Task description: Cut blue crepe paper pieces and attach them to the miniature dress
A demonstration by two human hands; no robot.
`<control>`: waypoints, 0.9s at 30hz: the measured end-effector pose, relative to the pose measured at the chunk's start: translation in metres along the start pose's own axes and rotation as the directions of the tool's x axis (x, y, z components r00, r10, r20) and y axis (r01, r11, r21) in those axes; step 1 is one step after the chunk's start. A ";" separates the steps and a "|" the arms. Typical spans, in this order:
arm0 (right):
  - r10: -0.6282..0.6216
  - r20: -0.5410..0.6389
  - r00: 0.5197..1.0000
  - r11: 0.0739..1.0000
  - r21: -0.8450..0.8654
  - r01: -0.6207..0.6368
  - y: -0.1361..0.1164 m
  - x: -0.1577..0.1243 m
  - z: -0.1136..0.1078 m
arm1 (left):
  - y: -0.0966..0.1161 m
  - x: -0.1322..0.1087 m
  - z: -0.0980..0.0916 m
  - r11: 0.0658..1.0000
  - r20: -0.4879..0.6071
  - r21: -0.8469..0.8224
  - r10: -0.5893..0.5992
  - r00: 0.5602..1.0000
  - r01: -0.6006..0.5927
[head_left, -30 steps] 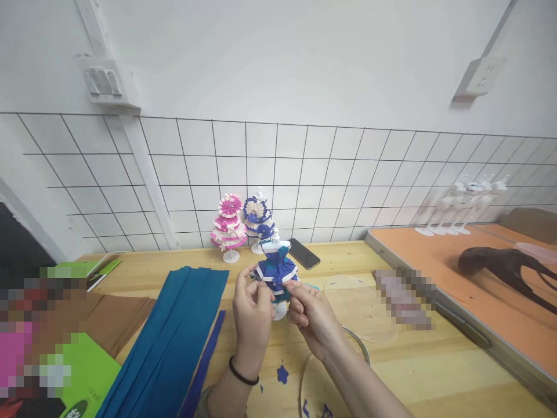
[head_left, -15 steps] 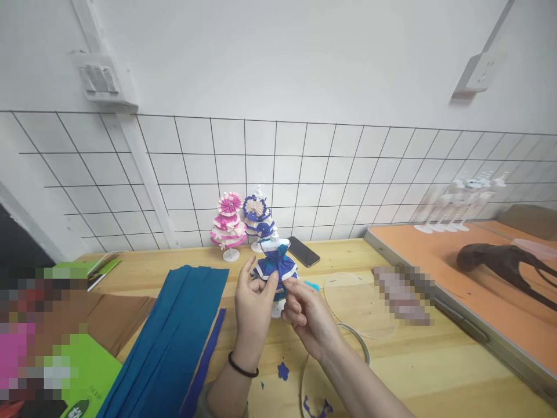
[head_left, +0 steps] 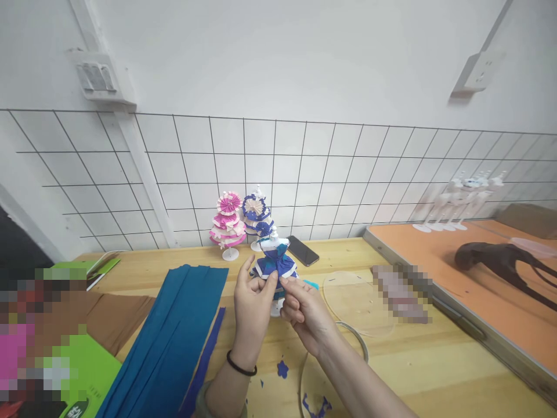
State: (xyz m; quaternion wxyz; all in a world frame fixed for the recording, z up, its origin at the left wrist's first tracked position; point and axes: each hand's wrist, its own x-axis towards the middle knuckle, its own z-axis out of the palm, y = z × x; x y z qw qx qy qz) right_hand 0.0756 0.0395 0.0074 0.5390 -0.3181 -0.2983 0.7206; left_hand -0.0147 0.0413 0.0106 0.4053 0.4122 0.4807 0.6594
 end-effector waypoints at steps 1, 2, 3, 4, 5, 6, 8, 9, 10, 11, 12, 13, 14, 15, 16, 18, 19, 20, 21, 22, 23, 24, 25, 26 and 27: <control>-0.006 -0.004 1.000 1.000 -0.004 0.006 0.000 0.000 0.000 | -0.001 0.000 0.000 1.000 0.003 -0.005 0.003 1.000 -0.003; -0.013 -0.011 1.000 1.000 -0.007 0.013 0.000 0.001 0.000 | -0.001 0.000 0.000 1.000 0.008 -0.012 0.005 1.000 -0.004; -0.019 -0.018 1.000 1.000 -0.009 0.019 0.000 0.001 0.000 | -0.002 0.000 0.000 1.000 0.011 -0.018 0.004 1.000 -0.004; -0.024 -0.024 0.999 1.000 -0.011 0.023 0.001 0.001 0.000 | -0.002 0.000 0.000 1.000 0.014 -0.021 0.003 1.000 -0.002; -0.026 -0.029 0.999 1.000 -0.012 0.026 0.000 0.001 0.000 | -0.003 0.000 0.000 1.000 0.017 -0.024 0.000 1.000 0.001; -0.026 -0.032 0.999 1.000 -0.014 0.026 0.000 0.002 0.001 | -0.003 0.000 0.000 1.000 0.019 -0.028 -0.003 1.000 0.004; -0.024 -0.032 0.999 1.000 -0.018 0.024 0.000 0.001 0.001 | -0.002 0.000 -0.001 0.999 0.024 -0.040 -0.007 1.000 0.008; -0.022 -0.031 0.999 1.000 -0.020 0.022 -0.001 0.001 0.001 | -0.002 0.000 -0.002 0.999 0.026 -0.048 -0.009 1.000 0.010; -0.020 -0.030 0.999 1.000 -0.023 0.019 -0.001 0.001 0.001 | -0.001 0.000 -0.003 0.998 0.027 -0.057 -0.011 1.000 0.012; -0.018 -0.029 0.999 1.000 -0.025 0.017 -0.001 0.000 0.001 | 0.000 0.000 -0.004 0.998 0.026 -0.066 -0.012 1.000 0.014; -0.016 -0.029 0.999 0.999 -0.028 0.015 -0.001 0.000 0.000 | 0.000 0.000 -0.005 0.997 0.025 -0.076 -0.013 1.000 0.015; -0.015 -0.029 0.999 0.999 -0.031 0.014 0.000 0.000 0.000 | 0.001 0.000 -0.006 0.996 0.022 -0.085 -0.013 1.000 0.015; -0.014 -0.030 0.999 0.999 -0.034 0.013 0.000 -0.001 -0.001 | 0.001 0.001 -0.007 0.996 0.016 -0.092 -0.011 1.000 0.012; -0.013 -0.032 0.999 0.999 -0.037 0.012 0.000 -0.002 -0.002 | 0.001 0.001 -0.008 0.995 0.007 -0.097 -0.006 1.000 0.007; -0.012 -0.035 0.999 0.999 -0.040 0.011 0.000 -0.002 -0.003 | 0.001 0.002 -0.009 0.995 -0.005 -0.101 0.000 1.000 -0.001; -0.009 -0.043 0.999 0.999 -0.044 0.007 -0.001 -0.005 -0.006 | 0.001 0.004 -0.012 0.994 -0.032 -0.110 0.013 0.999 -0.017; -0.007 -0.048 0.999 0.999 -0.049 0.005 -0.003 -0.008 -0.008 | 0.001 0.005 -0.013 0.993 -0.045 -0.116 0.020 0.999 -0.025; -0.004 -0.054 0.999 0.998 -0.058 0.001 -0.006 -0.010 -0.011 | 0.002 0.006 -0.015 0.992 -0.059 -0.123 0.027 0.998 -0.034; -0.005 -0.063 0.998 0.997 -0.073 0.000 -0.009 -0.013 -0.014 | 0.003 0.007 -0.016 0.991 -0.074 -0.129 0.033 0.997 -0.043; -0.010 -0.073 0.997 0.995 -0.100 0.003 -0.012 -0.016 -0.019 | 0.004 0.008 -0.018 0.990 -0.090 -0.133 0.041 0.995 -0.052; -0.019 -0.084 0.996 0.991 -0.136 0.007 -0.016 -0.020 -0.023 | 0.006 0.009 -0.020 0.989 -0.108 -0.132 0.048 0.993 -0.062; -0.039 -0.096 0.995 0.983 -0.180 0.021 -0.020 -0.023 -0.029 | 0.007 0.010 -0.021 0.989 -0.132 -0.126 0.056 0.990 -0.073; -0.057 -0.103 0.993 0.973 -0.230 0.032 -0.023 -0.027 -0.036 | 0.009 0.010 -0.022 0.990 -0.154 -0.115 0.065 0.986 -0.083; -0.066 -0.106 0.992 0.956 -0.292 0.033 -0.025 -0.031 -0.043 | 0.010 0.011 -0.024 0.990 -0.175 -0.100 0.076 0.982 -0.095; -0.076 -0.111 0.991 0.931 -0.364 0.031 -0.026 -0.035 -0.050 | 0.011 0.011 -0.025 0.991 -0.193 -0.082 0.090 0.977 -0.107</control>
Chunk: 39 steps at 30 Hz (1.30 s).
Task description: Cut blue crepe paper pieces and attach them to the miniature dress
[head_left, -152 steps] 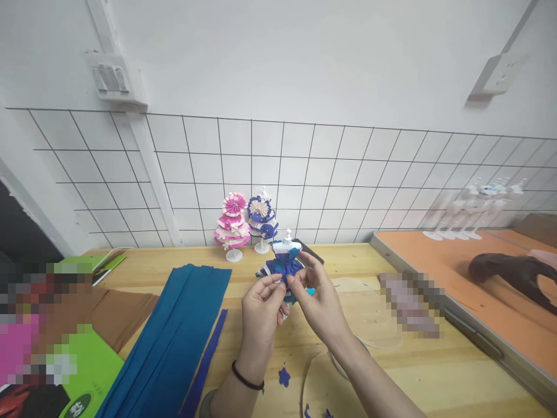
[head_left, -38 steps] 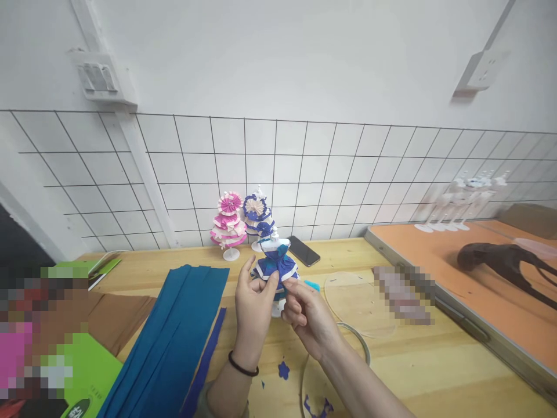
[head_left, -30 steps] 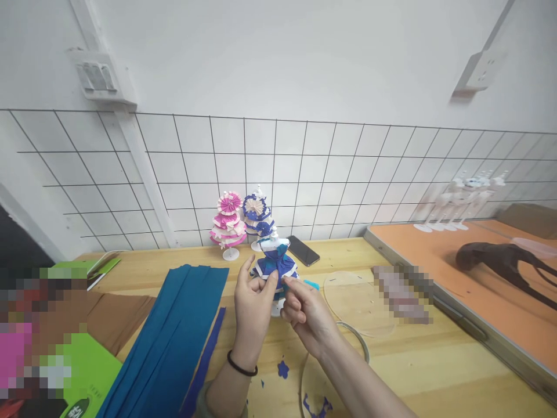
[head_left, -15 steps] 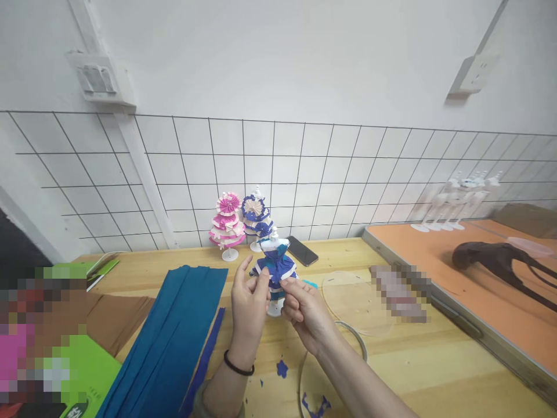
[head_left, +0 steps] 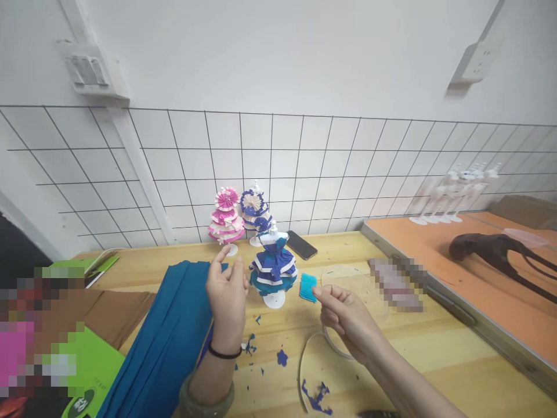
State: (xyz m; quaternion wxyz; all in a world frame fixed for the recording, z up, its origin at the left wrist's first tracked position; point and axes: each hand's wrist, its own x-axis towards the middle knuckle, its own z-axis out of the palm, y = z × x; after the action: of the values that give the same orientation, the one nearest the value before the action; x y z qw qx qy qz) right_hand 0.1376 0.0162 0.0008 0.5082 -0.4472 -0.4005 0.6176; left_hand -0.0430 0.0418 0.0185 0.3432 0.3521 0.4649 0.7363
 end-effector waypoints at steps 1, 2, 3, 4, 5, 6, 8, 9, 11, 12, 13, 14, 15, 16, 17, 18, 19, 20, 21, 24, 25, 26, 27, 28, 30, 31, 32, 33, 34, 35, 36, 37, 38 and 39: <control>-0.003 -0.001 1.000 0.996 -0.088 0.003 0.003 -0.003 -0.008 | 0.001 0.000 -0.001 1.000 -0.012 0.015 0.015 1.000 -0.015; -0.004 0.007 1.000 0.983 -0.182 0.005 0.007 -0.007 -0.015 | 0.002 0.000 -0.001 0.999 -0.017 0.025 0.027 0.999 -0.027; -0.009 0.017 1.000 0.961 -0.275 0.014 0.011 -0.010 -0.021 | 0.003 0.000 -0.001 0.999 -0.019 0.031 0.036 0.999 -0.035; -0.011 0.040 0.999 0.930 -0.368 0.025 0.016 -0.014 -0.027 | 0.005 0.000 -0.001 0.999 -0.018 0.033 0.041 0.999 -0.040; 0.000 0.067 0.998 0.894 -0.448 0.030 0.021 -0.018 -0.033 | 0.006 -0.001 -0.001 0.999 -0.015 0.032 0.043 0.999 -0.042; 0.010 0.089 0.996 0.859 -0.510 0.037 0.025 -0.022 -0.037 | 0.008 -0.002 -0.001 0.999 -0.009 0.026 0.044 0.999 -0.043; 0.024 0.124 0.992 0.807 -0.588 0.054 0.032 -0.029 -0.046 | 0.012 -0.005 0.000 0.999 0.009 0.005 0.053 0.999 -0.053; 0.016 0.136 0.991 0.787 -0.613 0.072 0.034 -0.033 -0.050 | 0.014 -0.006 0.001 0.998 0.025 -0.008 0.061 0.998 -0.061; -0.017 0.159 0.987 0.738 -0.664 0.120 0.037 -0.039 -0.058 | 0.018 -0.010 0.003 0.997 0.053 -0.030 0.079 0.995 -0.078; -0.039 0.166 0.985 0.702 -0.697 0.145 0.037 -0.042 -0.062 | 0.019 -0.012 0.003 0.996 0.065 -0.036 0.089 0.994 -0.086; -0.061 0.168 0.984 0.660 -0.732 0.166 0.038 -0.045 -0.065 | 0.020 -0.015 0.004 0.995 0.075 -0.040 0.097 0.993 -0.094; -0.080 0.169 0.982 0.618 -0.765 0.182 0.037 -0.048 -0.068 | 0.020 -0.018 0.005 0.994 0.083 -0.045 0.106 0.991 -0.102; -0.095 0.168 0.981 0.580 -0.792 0.191 0.037 -0.051 -0.071 | 0.020 -0.021 0.006 0.993 0.093 -0.049 0.115 0.989 -0.111; -0.105 0.165 0.981 0.547 -0.814 0.196 0.037 -0.054 -0.073 | 0.019 -0.024 0.006 0.992 0.111 -0.047 0.125 0.986 -0.120; -0.116 0.159 0.980 0.520 -0.832 0.196 0.037 -0.057 -0.076 | 0.019 -0.027 0.006 0.990 0.137 -0.036 0.138 0.981 -0.134; -0.126 0.153 0.980 0.497 -0.845 0.196 0.038 -0.060 -0.077 | 0.018 -0.031 0.007 0.988 0.170 -0.008 0.155 0.973 -0.156; -0.139 0.147 0.979 0.475 -0.858 0.196 0.039 -0.062 -0.079 | 0.018 -0.034 0.007 0.981 0.218 0.039 0.175 0.960 -0.188; -0.155 0.142 0.978 0.452 -0.870 0.197 0.040 -0.065 -0.081 | 0.018 -0.038 0.007 0.968 0.277 0.098 0.198 0.940 -0.232; -0.170 0.138 0.976 0.430 -0.881 0.199 0.041 -0.067 -0.083 | 0.018 -0.040 0.008 0.945 0.338 0.162 0.219 0.915 -0.285; -0.199 0.119 0.973 0.354 -0.917 0.185 0.046 -0.072 -0.089 | 0.017 -0.047 0.013 0.856 0.526 0.284 0.238 0.817 -0.432; -0.199 0.111 0.974 0.320 -0.932 0.172 0.047 -0.073 -0.092 | 0.015 -0.049 0.016 0.832 0.586 0.301 0.224 0.779 -0.466; -0.199 0.104 0.975 0.284 -0.946 0.158 0.048 -0.074 -0.094 | 0.013 -0.051 0.018 0.811 0.647 0.317 0.194 0.737 -0.491; -0.196 0.101 0.975 0.250 -0.957 0.149 0.048 -0.075 -0.096 | 0.009 -0.053 0.021 0.787 0.709 0.341 0.144 0.690 -0.514; -0.192 0.105 0.976 0.223 -0.964 0.147 0.048 -0.075 -0.099 | 0.005 -0.054 0.023 0.756 0.765 0.370 0.082 0.638 -0.541; -0.189 0.135 0.973 0.208 -0.963 0.174 0.044 -0.076 -0.103 | -0.007 -0.057 0.026 0.650 0.819 0.472 -0.073 0.569 -0.596; -0.193 0.164 0.967 0.215 -0.955 0.204 0.042 -0.075 -0.104 | -0.013 -0.059 0.026 0.583 0.825 0.514 -0.137 0.548 -0.629; -0.197 0.199 0.960 0.222 -0.945 0.242 0.039 -0.074 -0.105 | -0.020 -0.060 0.025 0.508 0.821 0.552 -0.195 0.536 -0.661; -0.198 0.246 0.949 0.225 -0.931 0.288 0.037 -0.072 -0.106 | -0.026 -0.062 0.024 0.427 0.806 0.590 -0.260 0.531 -0.686; -0.199 0.293 0.935 0.218 -0.917 0.334 0.034 -0.069 -0.107 | -0.032 -0.063 0.023 0.355 0.786 0.618 -0.319 0.530 -0.702; -0.198 0.339 0.920 0.199 -0.905 0.377 0.033 -0.066 -0.107 | -0.037 -0.064 0.022 0.287 0.757 0.645 -0.367 0.540 -0.709; -0.199 0.378 0.904 0.167 -0.896 0.412 0.032 -0.062 -0.107 | -0.040 -0.065 0.021 0.229 0.726 0.667 -0.415 0.548 -0.709; -0.204 0.407 0.890 0.126 -0.891 0.436 0.032 -0.057 -0.107 | -0.042 -0.067 0.020 0.190 0.705 0.677 -0.444 0.552 -0.711; -0.213 0.432 0.876 0.082 -0.886 0.456 0.032 -0.053 -0.106 | -0.044 -0.068 0.021 0.157 0.685 0.684 -0.473 0.554 -0.713; -0.225 0.449 0.865 0.039 -0.883 0.468 0.033 -0.048 -0.105 | -0.044 -0.070 0.021 0.133 0.672 0.686 -0.494 0.552 -0.715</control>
State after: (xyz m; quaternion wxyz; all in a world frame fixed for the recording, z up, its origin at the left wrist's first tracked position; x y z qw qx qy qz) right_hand 0.2331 -0.0321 -0.0531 0.1850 -0.4946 -0.8433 0.0997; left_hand 0.0187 0.0076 -0.0292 0.1209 0.8174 0.5633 0.0020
